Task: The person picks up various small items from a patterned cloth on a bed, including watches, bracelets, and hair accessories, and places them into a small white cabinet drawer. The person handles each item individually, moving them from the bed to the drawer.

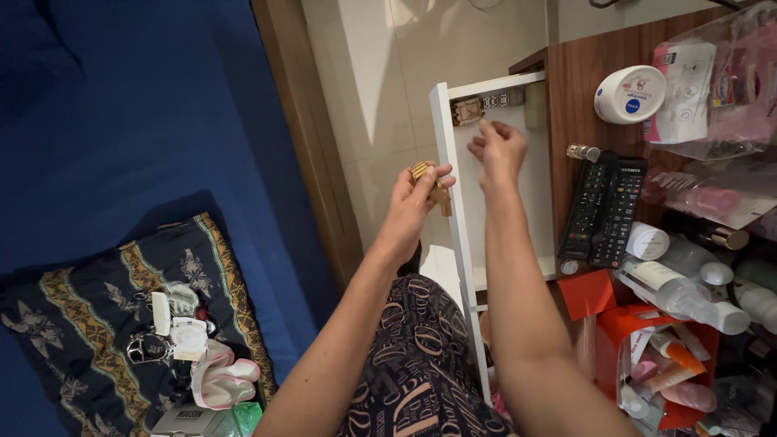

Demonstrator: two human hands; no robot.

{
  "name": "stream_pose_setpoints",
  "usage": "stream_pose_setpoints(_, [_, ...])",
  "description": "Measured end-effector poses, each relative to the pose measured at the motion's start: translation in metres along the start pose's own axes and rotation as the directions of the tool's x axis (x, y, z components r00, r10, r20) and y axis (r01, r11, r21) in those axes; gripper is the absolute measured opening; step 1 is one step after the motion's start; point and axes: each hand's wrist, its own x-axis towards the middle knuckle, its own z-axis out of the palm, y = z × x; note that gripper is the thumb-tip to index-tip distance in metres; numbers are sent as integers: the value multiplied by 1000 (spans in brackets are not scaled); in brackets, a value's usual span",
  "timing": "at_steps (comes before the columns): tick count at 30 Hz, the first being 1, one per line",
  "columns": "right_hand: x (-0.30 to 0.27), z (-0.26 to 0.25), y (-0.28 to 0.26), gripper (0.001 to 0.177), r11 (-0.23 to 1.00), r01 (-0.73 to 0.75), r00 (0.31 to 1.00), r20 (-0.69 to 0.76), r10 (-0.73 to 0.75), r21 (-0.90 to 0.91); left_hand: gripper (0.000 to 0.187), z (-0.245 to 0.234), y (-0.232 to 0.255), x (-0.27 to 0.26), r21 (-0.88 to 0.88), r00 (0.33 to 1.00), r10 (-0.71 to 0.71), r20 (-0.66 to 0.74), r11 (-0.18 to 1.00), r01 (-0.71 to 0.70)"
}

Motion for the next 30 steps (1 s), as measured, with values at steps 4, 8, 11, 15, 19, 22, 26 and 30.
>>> stream_pose_setpoints(4, [-59,-30,-35,27,988,130,949,300,-100,-81,41,1,4,1,-47,1000,8,-29,999,-10])
stream_pose_setpoints(8, [-115,-47,-64,32,988,44,833,551,47,-151,38,2,10,2,-82,998,41,-58,996,-45])
stream_pose_setpoints(11, [-138,-45,-73,34,991,6,749,657,84,-132,37,2,11,0,-74,997,28,-69,997,-33])
stream_pose_setpoints(15, [-145,-39,-80,36,990,-39,735,667,123,-139,33,-1,6,-2,-45,998,31,-58,998,-34])
stream_pose_setpoints(19, [-142,-36,-72,39,990,-134,722,680,124,-38,31,2,6,-3,106,997,51,-62,993,-44])
stream_pose_setpoints(22, [-141,-37,-57,39,987,-131,721,692,29,96,35,7,13,-7,215,987,156,-39,966,-144])
stream_pose_setpoints(26, [-138,-45,-40,34,974,-94,730,679,-74,206,42,20,25,-14,349,991,123,-57,932,-96])
stream_pose_setpoints(30, [-134,-55,-31,23,968,-63,757,644,-112,244,51,35,35,-16,422,989,148,-28,898,-122])
